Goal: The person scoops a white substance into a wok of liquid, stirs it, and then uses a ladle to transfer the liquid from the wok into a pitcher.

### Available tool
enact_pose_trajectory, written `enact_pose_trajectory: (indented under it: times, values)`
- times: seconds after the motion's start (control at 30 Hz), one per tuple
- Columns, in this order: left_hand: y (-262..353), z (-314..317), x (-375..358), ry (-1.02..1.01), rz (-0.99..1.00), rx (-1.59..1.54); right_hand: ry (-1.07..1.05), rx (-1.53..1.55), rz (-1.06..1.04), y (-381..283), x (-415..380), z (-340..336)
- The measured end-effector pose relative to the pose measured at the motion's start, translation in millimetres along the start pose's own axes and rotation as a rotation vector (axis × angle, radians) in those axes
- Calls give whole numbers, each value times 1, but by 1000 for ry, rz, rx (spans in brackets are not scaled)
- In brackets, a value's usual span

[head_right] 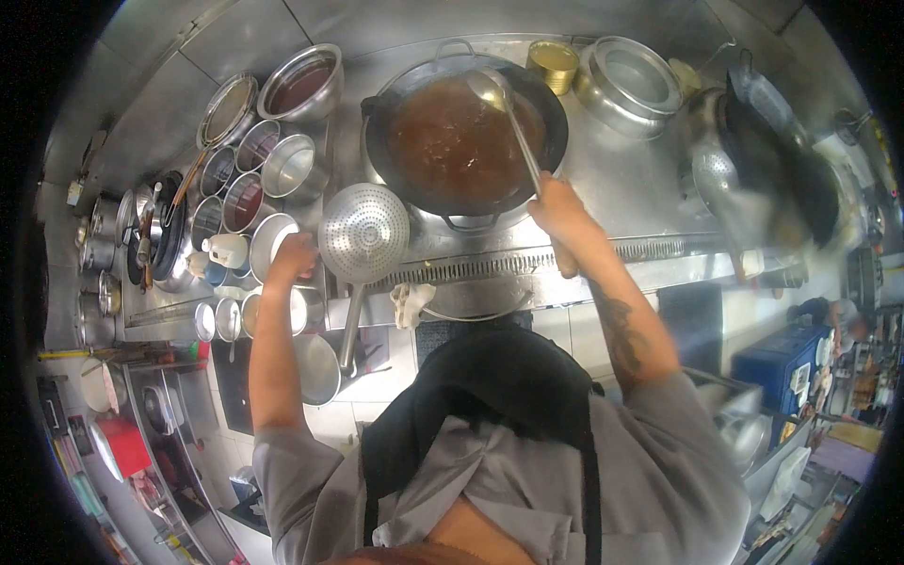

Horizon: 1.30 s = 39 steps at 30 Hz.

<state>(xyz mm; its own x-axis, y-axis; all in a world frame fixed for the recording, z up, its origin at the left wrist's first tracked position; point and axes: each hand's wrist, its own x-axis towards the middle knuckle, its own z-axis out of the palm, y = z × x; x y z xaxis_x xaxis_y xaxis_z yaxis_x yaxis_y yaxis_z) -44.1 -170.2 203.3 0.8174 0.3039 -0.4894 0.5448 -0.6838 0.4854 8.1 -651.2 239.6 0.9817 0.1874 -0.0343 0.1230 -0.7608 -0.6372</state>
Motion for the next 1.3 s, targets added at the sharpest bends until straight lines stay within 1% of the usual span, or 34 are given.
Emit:
enact_pose_trajectory:
  times: [0.1,0.13,0.23,0.27,0.33,0.37,0.4,0.43,0.5,0.57,0.6,0.67,0.7,0.73,0.77,0.83,0.9,0.93,0.97,1.03,1.07,1.1,1.17,1.23,1.27,1.3]
  values:
    - [4,1,-1,-29,9,10,-240,357,310,-13,3,23]
    - [5,0,-3,-44,14,15,-303,488,394,-21,1,18]
    - [-5,5,3,-4,49,-20,-362,1223,398,18,-4,-7]
    - [-4,5,1,22,66,-24,-483,1157,522,26,7,-17]
    - [-4,5,-6,77,97,-33,-300,764,429,17,0,1]
    - [-7,6,-4,50,73,-34,-208,570,381,7,-8,15]
    - [-12,7,1,22,52,-34,-198,614,333,-25,-21,16]
    - [-12,8,2,-5,32,-34,-266,573,354,-31,-23,22]
    - [-8,7,0,-3,36,-49,-309,688,401,-29,-22,18]
    - [-7,7,-2,5,43,-57,-375,1249,555,-3,-18,-11]
    - [-8,7,-1,16,48,-57,-682,1600,595,5,-7,-28]
    - [-11,8,1,23,41,-58,-426,1220,549,8,-17,-15]
    - [-15,9,4,18,31,-59,-300,1030,521,-4,-22,-10]
    - [-16,10,6,12,23,-58,-308,810,404,0,-16,12]
    - [-14,10,3,32,32,-63,-177,739,533,-23,-23,24]
    - [-8,9,-4,76,50,-70,-338,977,503,-29,-27,21]
    - [-10,6,-1,67,69,-69,-330,1235,555,-24,-32,-15]
    - [-10,5,-1,63,76,-70,-529,1440,563,-3,-21,-22]
    - [-11,4,-2,70,75,-84,-463,1297,550,12,-19,-17]
    - [-7,3,-9,83,73,-108,-332,1014,520,-1,-24,-16]
    - [-7,3,-10,78,79,-106,-265,802,450,-15,-25,-4]
    - [-6,4,-10,72,85,-104,-161,726,420,-32,-27,10]
    - [-7,4,-8,39,95,-83,-277,804,502,-32,-22,26]
    - [-8,3,-2,-20,106,-45,-326,839,426,-31,-21,-4]
    - [-11,4,-3,17,136,-79,-385,892,466,-19,-16,-10]
    - [-12,5,-7,56,164,-115,-352,791,443,-19,-16,-13]
